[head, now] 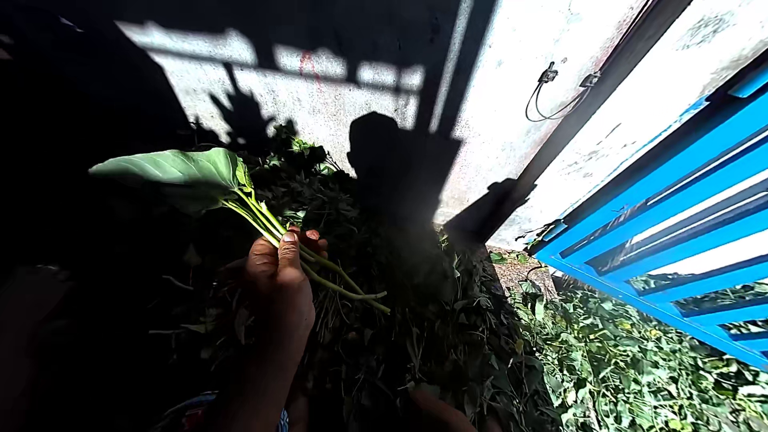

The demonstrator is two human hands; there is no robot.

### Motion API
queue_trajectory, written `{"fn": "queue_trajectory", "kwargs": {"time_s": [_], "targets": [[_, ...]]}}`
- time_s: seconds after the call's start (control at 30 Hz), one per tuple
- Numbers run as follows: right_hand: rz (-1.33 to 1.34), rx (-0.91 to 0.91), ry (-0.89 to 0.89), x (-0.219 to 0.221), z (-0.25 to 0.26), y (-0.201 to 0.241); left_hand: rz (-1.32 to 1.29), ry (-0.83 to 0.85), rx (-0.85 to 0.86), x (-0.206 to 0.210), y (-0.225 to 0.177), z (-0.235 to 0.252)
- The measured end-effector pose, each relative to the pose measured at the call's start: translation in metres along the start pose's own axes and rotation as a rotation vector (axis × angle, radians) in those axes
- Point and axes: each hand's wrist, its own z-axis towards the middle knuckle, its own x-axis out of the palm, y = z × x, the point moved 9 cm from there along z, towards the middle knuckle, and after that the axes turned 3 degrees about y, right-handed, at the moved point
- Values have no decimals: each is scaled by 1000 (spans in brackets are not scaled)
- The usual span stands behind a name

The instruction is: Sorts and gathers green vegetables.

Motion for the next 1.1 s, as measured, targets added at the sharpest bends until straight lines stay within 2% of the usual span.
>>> {"fn": "queue_trajectory", "kwargs": {"time_s": [0.1,0.27,0.33,0.43,0.5,0.57,0.67,0.8,0.9,1.0,1.1], "targets": [[10,198,-366,-55,12,-8,40,47,-22,-1,4,0],[50,-70,-503,-73,76,15,40,72,-60,2,9,-2],[-35,-68,-612,-83,89,29,35,71,-87,3,13,-2],[-98,103,-918,-103,100,38,13,70,-91,1,11,-1],[-63,258,-1027,-114,110,30,-8,77,-91,1,9,-1],[46,349,-1018,-120,116,18,-18,83,-98,0,8,0],[55,412,-968,-124,118,1,19,95,-132,-1,7,-1],[-73,414,-952,-137,119,-10,13,103,-153,-1,7,-1],[-16,395,-894,-146,109,-21,-10,123,-142,2,8,-1],[206,296,-955,-158,70,-38,-53,130,-148,6,12,-2],[523,13,-1103,-166,20,-67,-51,127,-191,8,17,-4]]}}
